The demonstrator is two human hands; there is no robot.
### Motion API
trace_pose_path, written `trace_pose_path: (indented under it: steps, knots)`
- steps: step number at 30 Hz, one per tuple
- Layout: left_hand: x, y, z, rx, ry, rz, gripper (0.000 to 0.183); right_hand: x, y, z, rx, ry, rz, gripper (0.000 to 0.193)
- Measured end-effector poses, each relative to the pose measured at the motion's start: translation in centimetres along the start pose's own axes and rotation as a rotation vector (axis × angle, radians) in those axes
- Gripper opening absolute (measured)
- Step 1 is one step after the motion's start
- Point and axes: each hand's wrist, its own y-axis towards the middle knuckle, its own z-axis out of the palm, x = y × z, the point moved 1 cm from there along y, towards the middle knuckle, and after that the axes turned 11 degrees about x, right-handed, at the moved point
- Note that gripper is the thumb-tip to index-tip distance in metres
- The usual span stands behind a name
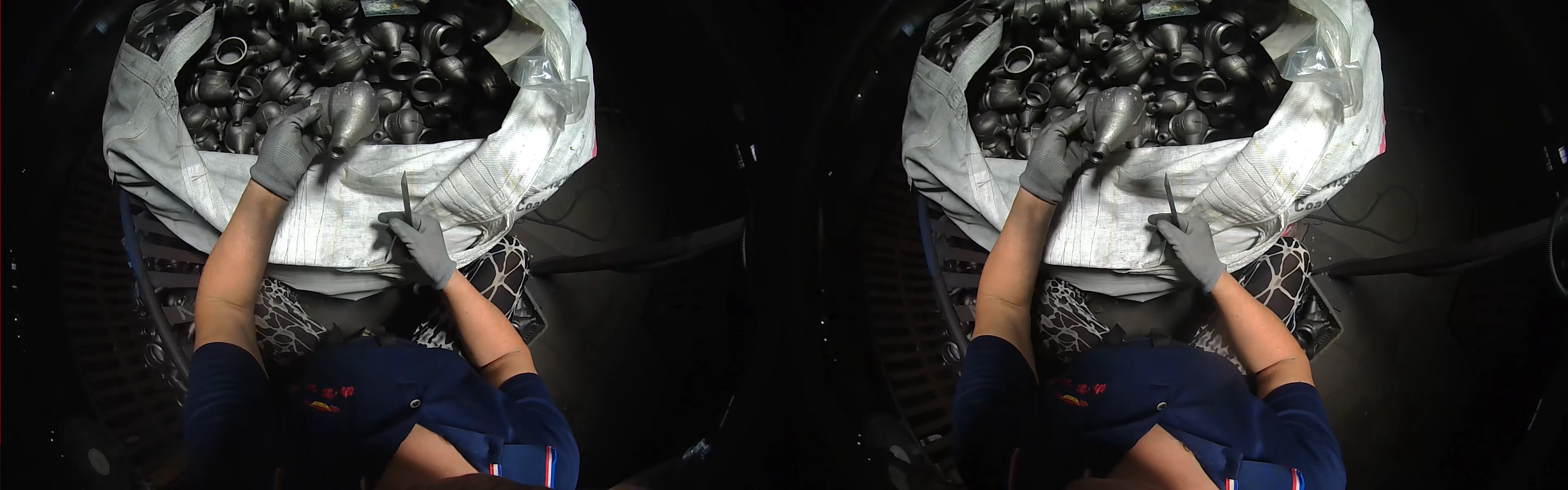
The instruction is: The person sorts cast metal pipe fittings by hand, removing them from a large bulk storage bag and inspecting them.
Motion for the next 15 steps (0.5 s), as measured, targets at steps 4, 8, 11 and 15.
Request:
trace_pose_path:
  steps: [4, 8, 11, 15]
  knots:
    - [-2.6, -6.5, 3.6, -0.042, -0.306, -0.062, 0.016, 4.7, -2.7, 3.2, -0.074, 0.004, -0.027, 0.034]
    - [-1.9, -10.9, 6.0, -0.204, -0.359, -0.142, 0.018, 4.1, -3.8, 6.1, -0.074, 0.0, -0.156, 0.041]
    - [-0.8, -12.8, 8.2, -0.316, -0.255, -0.13, 0.024, 3.6, -3.8, 7.4, -0.114, -0.152, -0.255, 0.048]
    - [0.0, -15.5, 9.9, -0.192, -0.037, -0.052, 0.033, 2.4, -4.3, 6.8, -0.228, -0.087, -0.148, 0.037]
